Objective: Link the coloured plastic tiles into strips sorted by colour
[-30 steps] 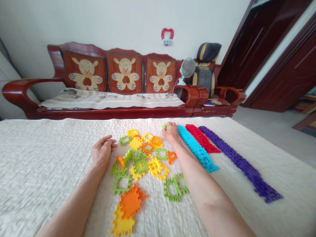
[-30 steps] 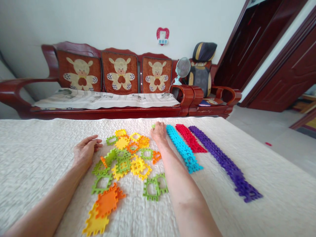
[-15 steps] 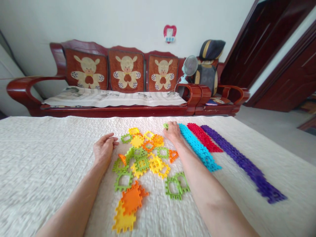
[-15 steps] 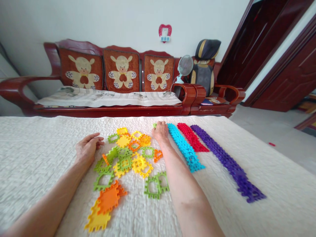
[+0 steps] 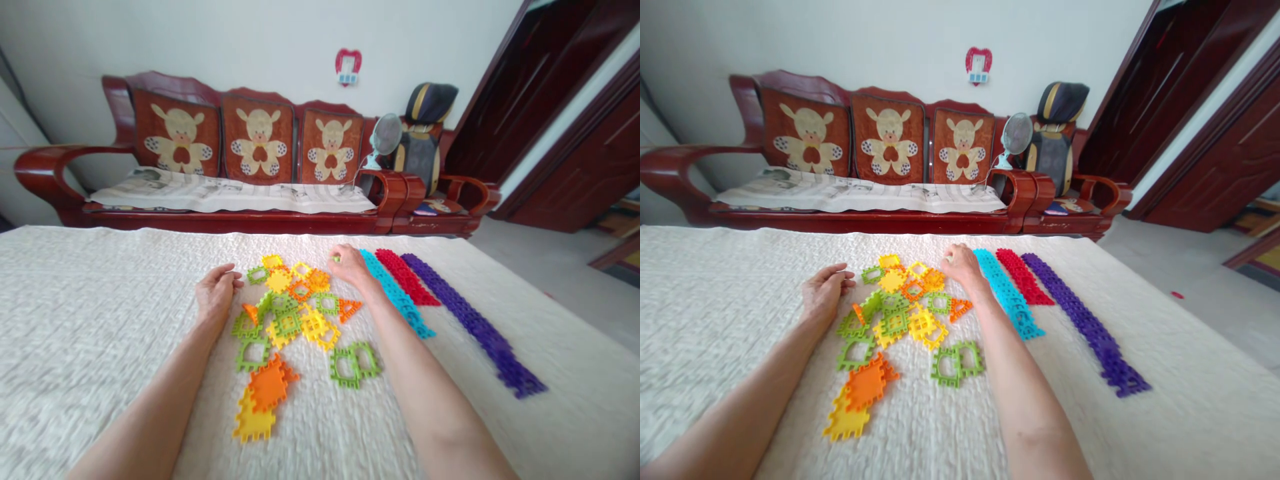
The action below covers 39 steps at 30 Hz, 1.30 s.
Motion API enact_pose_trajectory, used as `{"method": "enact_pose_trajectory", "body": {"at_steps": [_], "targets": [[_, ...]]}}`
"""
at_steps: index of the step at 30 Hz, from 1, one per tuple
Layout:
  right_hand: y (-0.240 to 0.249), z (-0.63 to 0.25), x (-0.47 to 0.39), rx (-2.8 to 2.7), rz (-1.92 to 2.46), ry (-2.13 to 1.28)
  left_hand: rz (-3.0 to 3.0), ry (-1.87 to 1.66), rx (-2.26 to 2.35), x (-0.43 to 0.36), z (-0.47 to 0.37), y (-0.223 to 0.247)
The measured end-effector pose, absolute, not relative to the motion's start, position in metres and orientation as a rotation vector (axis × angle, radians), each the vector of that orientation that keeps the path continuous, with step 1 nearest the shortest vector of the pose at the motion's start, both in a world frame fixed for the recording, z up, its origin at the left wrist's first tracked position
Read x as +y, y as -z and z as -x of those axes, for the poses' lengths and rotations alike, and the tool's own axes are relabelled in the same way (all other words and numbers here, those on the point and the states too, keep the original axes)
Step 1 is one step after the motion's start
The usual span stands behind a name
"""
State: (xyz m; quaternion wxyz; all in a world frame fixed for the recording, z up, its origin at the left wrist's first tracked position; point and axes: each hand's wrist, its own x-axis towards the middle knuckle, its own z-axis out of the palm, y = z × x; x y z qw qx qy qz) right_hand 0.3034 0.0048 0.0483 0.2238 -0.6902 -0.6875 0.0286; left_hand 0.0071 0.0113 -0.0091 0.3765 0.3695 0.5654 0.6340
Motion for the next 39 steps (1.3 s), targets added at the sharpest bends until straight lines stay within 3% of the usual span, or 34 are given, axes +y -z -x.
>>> {"method": "enact_pose_trajectory", "body": {"at_steps": [6, 16, 24, 39], "targets": [[-0.049, -0.314, -0.052, -2.232, 1.746, -0.568, -0.935, -1.612, 1.43, 0.013, -0.007, 0.012], [-0.033, -0.318, -0.06, -2.137, 1.677, -0.635, -0.917, -1.617, 1.469, 0.013, -0.008, 0.009], [-0.009, -0.335, -0.048, -1.871, 1.728, -0.241, -0.941, -1.619, 1.46, 0.013, -0.008, 0.011], [-0.005, -0.325, -0.034, -1.711, 2.072, -0.044, -0.953, -1.607, 1.464, 0.013, -0.007, 0.011]]}}
